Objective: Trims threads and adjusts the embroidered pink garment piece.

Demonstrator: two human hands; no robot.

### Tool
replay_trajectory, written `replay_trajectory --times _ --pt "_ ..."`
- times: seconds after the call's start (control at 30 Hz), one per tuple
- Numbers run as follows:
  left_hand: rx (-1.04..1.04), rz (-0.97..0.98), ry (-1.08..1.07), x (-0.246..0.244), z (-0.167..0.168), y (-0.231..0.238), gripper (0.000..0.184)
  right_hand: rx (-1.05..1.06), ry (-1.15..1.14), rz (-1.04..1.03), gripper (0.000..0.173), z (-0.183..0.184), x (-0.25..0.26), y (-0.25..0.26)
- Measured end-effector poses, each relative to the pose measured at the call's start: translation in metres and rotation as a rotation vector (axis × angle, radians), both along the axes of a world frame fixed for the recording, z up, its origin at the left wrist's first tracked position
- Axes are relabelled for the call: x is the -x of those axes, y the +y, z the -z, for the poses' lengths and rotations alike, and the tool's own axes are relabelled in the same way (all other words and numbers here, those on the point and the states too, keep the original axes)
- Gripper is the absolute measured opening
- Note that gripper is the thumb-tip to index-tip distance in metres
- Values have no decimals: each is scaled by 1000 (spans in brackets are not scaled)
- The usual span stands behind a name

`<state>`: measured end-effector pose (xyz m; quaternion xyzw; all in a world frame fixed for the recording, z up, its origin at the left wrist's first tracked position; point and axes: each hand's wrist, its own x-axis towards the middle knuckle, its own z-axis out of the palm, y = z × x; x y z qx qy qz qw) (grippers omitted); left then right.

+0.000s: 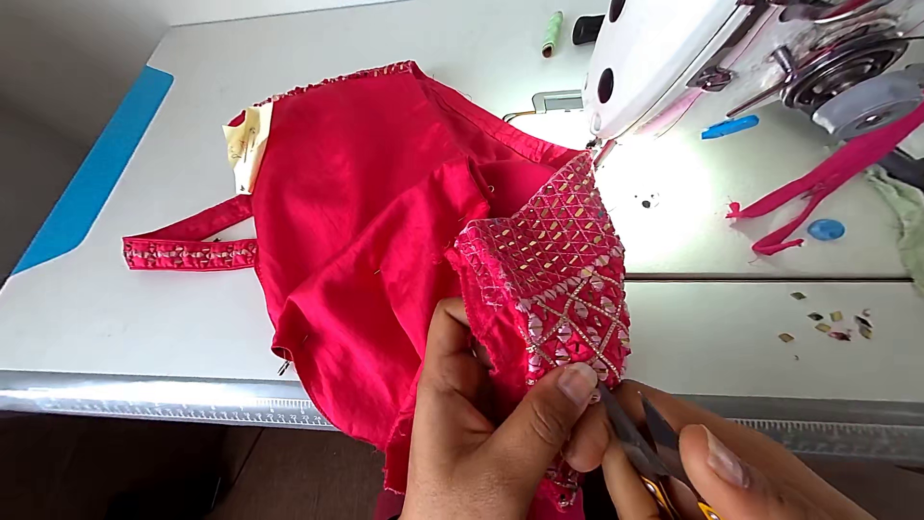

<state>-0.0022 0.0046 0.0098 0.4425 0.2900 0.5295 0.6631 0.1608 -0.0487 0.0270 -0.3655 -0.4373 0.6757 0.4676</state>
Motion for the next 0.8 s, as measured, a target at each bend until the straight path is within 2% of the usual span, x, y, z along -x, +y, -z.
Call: replay_trajectory --times 0.37,0.57,0.8 --pt "54 15 -49 1 -1 1 31 75 116 10 40 0 6 0" --pt "72 42 -67 0 -1 2 29 59 235 111 38 5 20 -2" --pt "131 2 -110 -2 1 0 28 156 377 214 38 3 35 -2"
